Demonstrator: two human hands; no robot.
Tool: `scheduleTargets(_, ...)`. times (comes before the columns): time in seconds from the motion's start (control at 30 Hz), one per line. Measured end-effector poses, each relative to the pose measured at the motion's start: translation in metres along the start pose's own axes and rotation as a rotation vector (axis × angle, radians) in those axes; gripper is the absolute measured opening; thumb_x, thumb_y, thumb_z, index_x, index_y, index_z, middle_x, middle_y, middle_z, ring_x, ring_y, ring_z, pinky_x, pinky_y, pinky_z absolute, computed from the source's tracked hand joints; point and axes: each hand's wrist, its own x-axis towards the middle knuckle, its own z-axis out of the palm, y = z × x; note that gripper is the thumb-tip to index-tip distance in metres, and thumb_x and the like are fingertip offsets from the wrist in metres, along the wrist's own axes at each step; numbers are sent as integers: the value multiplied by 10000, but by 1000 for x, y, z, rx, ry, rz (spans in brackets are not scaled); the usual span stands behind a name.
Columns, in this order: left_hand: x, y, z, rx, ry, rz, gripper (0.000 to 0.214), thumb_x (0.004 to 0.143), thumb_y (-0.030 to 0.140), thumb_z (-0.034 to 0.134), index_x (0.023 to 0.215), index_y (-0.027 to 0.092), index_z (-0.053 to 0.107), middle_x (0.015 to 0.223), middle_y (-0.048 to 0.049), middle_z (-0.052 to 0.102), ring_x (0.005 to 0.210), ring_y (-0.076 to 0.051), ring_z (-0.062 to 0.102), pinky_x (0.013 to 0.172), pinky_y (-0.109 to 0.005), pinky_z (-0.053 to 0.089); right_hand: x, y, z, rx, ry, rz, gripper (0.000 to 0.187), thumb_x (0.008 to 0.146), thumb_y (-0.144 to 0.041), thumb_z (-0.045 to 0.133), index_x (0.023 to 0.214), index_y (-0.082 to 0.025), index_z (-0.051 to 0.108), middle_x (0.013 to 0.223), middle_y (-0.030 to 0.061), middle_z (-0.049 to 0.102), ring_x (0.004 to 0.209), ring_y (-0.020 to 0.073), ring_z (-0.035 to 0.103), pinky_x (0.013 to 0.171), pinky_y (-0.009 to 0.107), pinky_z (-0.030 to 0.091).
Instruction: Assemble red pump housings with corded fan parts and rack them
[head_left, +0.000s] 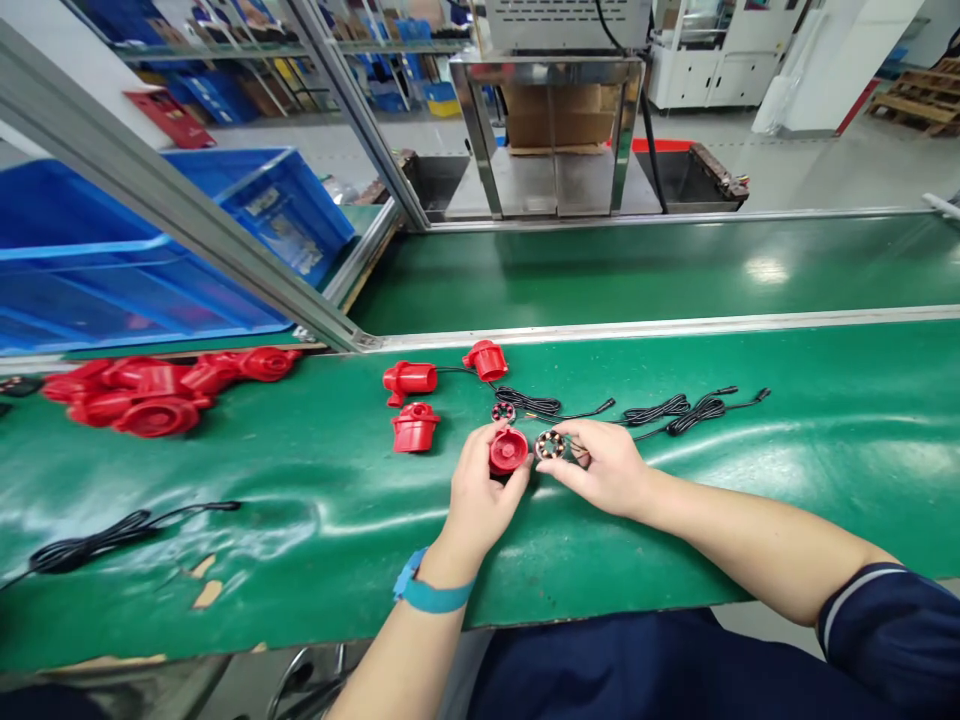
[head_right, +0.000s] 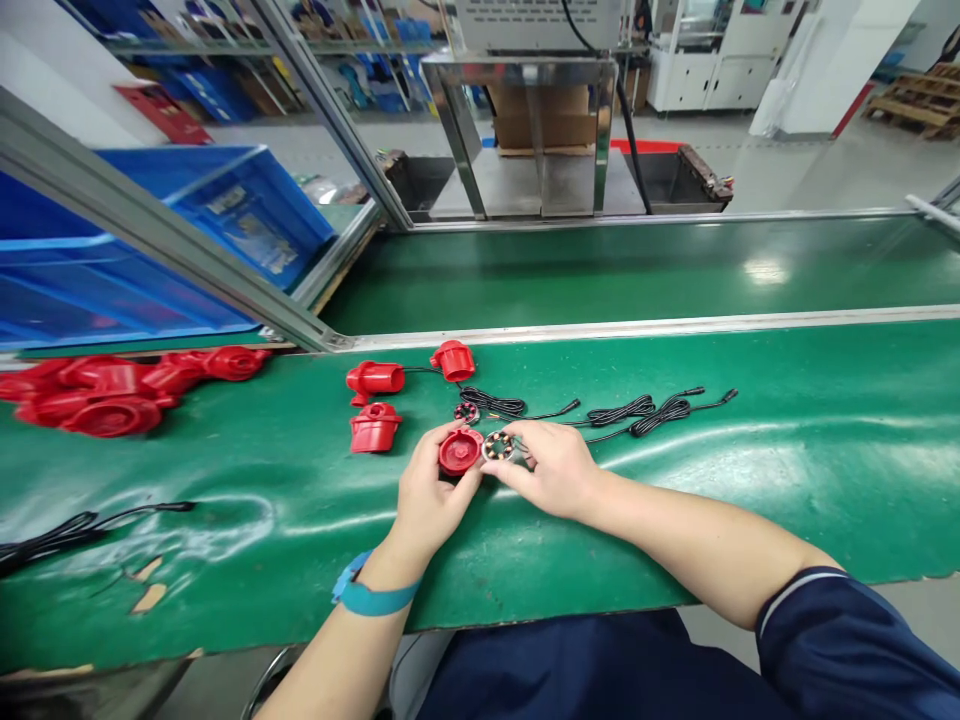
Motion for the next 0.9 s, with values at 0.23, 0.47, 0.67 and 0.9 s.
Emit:
scheduleTargets(0.23, -6, 10, 8, -55, -40, 175, 421, 897, 178, 639, 1306, 164, 538, 1198, -134, 644, 1138, -256, 633, 1014, -418, 550, -6, -14, 9, 21, 61, -173, 380, 1008, -525, 622, 1132, -166, 648, 897, 75, 761, 732, 193, 699, 701, 336, 582)
scheduleTargets(0.47, -5, 13, 5, -64, -58, 136, 416, 879, 221, 695, 1265, 182, 542, 1167, -122, 653, 1095, -255, 653, 967, -409, 574, -8, -8, 9, -24, 50, -230, 418, 992, -510, 651, 1172, -133, 643, 823, 69, 725, 709, 197, 667, 674, 336, 573)
scheduleTargets(0.67, -6, 14, 6, -32, -29, 94, 399, 838, 163, 672, 1223, 186, 567, 1138, -106, 654, 1066, -245, 656, 953, -397, 570, -7, -14, 8, -73, 44, -214, 311, 1062, -420, 544, 1153, -141, 647, 809, 60, 704, 683, 180, 640, 642, 316, 552)
scheduleTargets(0.9, -4, 17, 8, 56, 37, 150, 297, 875, 167, 657, 1165, 170, 595, 1082, -102, 666, 1022, -225, 661, 921, -361, 565, -10, -23, 15, -116, 51, -129, 346, 1080, -443, 503, 1011, -143, 660, 811, 70, 723, 697, 182, 673, 664, 302, 531)
